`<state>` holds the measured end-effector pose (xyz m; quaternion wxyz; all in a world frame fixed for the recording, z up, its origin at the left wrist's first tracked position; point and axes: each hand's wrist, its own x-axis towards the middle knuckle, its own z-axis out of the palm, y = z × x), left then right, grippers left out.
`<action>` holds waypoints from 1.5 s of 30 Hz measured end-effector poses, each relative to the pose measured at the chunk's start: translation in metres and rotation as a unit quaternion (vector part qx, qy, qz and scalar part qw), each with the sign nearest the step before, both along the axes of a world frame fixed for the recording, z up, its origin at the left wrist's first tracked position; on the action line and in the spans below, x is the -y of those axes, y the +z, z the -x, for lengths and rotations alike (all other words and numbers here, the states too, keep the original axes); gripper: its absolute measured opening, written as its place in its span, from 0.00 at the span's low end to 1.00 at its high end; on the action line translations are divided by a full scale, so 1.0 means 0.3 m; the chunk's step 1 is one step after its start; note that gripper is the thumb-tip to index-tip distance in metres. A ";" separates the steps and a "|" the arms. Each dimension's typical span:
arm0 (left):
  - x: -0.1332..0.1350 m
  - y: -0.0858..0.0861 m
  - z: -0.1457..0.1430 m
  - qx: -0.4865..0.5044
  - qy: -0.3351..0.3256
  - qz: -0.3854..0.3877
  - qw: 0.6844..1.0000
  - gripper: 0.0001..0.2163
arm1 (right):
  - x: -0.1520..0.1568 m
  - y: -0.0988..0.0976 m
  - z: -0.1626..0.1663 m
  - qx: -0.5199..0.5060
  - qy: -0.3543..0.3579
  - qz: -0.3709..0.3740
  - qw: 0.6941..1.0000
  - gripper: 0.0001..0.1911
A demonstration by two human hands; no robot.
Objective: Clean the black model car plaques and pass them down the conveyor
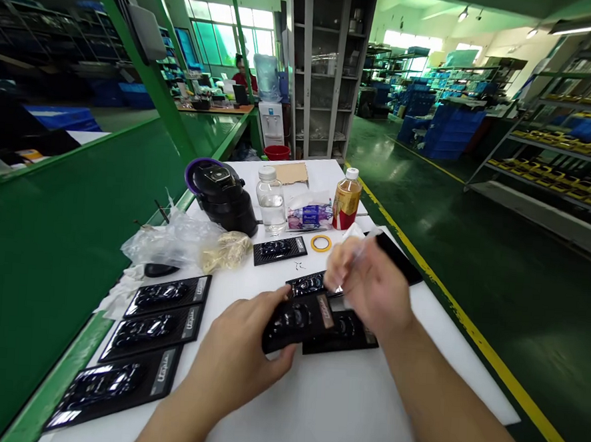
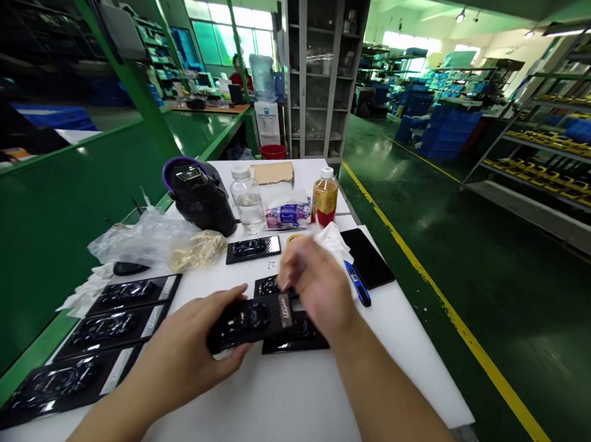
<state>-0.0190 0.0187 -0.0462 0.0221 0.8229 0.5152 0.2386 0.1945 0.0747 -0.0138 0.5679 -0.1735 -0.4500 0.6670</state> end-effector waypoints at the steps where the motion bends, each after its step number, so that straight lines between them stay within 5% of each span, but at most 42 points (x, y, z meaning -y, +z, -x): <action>1: -0.010 0.008 0.028 0.006 0.015 0.017 1.000 0.30 | -0.030 -0.002 -0.022 -0.031 -0.064 0.014 0.997 0.18; 4: -0.052 0.025 0.125 0.013 0.060 0.060 0.996 0.30 | -0.128 -0.034 -0.083 -0.037 -0.235 0.036 0.971 0.13; 7: -0.096 0.022 0.205 -0.007 0.087 0.090 0.992 0.29 | -0.203 -0.098 -0.112 0.018 -0.290 0.059 0.955 0.12; 13: -0.135 0.003 0.244 -0.038 0.115 0.143 0.982 0.33 | -0.250 -0.184 -0.113 0.089 -0.292 0.078 0.949 0.15; 19: -0.160 0.014 0.237 -0.046 0.099 0.201 0.974 0.41 | -0.264 -0.203 -0.116 0.113 -0.291 0.076 0.947 0.18; 34: -0.262 0.022 0.306 -0.126 0.062 0.221 0.965 0.37 | -0.287 -0.213 -0.120 0.149 -0.308 0.047 0.938 0.17; 40: -0.283 0.031 0.197 -0.156 0.066 0.137 0.976 0.27 | -0.275 -0.207 -0.120 0.235 -0.288 0.046 0.927 0.13; 45: -0.431 0.043 0.060 -0.168 0.061 0.115 0.977 0.23 | -0.243 -0.180 -0.121 0.303 -0.274 0.041 0.912 0.08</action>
